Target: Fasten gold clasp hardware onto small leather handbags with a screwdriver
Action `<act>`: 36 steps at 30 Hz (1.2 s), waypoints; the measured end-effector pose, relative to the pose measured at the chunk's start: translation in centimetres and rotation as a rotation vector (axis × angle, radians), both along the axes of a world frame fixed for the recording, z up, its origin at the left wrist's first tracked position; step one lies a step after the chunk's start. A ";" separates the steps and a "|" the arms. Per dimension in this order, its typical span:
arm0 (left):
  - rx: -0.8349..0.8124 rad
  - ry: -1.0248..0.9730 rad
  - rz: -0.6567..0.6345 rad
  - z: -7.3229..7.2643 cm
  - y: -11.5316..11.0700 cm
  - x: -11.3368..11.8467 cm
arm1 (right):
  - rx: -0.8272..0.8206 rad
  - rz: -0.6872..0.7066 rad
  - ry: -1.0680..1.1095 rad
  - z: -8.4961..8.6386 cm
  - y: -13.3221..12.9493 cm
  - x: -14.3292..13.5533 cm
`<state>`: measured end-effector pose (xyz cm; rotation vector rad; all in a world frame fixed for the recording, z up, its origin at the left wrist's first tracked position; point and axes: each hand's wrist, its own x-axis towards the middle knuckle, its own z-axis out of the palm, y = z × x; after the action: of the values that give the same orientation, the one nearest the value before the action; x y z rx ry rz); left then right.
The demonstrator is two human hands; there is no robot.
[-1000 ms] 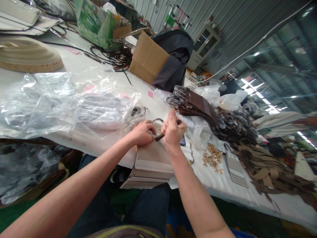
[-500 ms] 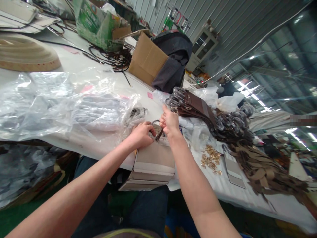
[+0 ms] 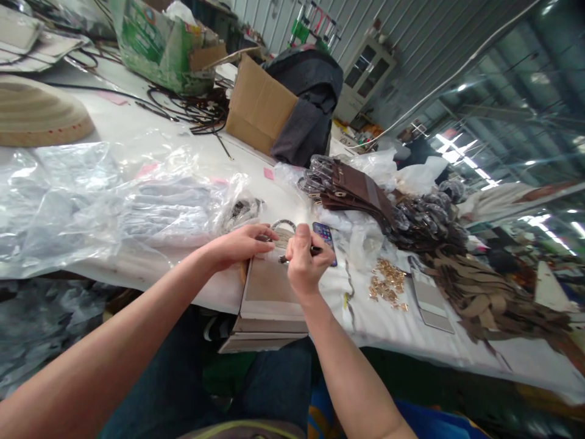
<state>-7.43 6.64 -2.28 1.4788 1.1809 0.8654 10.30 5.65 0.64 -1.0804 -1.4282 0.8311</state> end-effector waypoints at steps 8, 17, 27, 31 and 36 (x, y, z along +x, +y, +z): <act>0.124 0.089 0.083 -0.8 -1.2 -0.3 | 0.172 -0.035 0.000 1.0 1.8 -0.2; 0.083 -0.028 0.029 -0.8 -1.1 -1.0 | 0.119 0.012 0.114 0.9 2.0 -0.1; 0.042 -0.163 0.117 -1.1 -1.2 -0.6 | 0.095 0.094 0.311 1.9 1.7 -3.0; 0.047 -0.179 0.129 -0.8 -1.3 -0.7 | 0.062 0.096 0.314 1.6 1.8 -4.3; 0.045 -0.151 0.145 -1.1 -1.2 -0.5 | -0.162 0.179 0.403 3.6 3.3 -2.1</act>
<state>-7.95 5.44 -3.34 1.3503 1.1722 1.0891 8.24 8.94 4.27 -0.8494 -1.1396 1.2344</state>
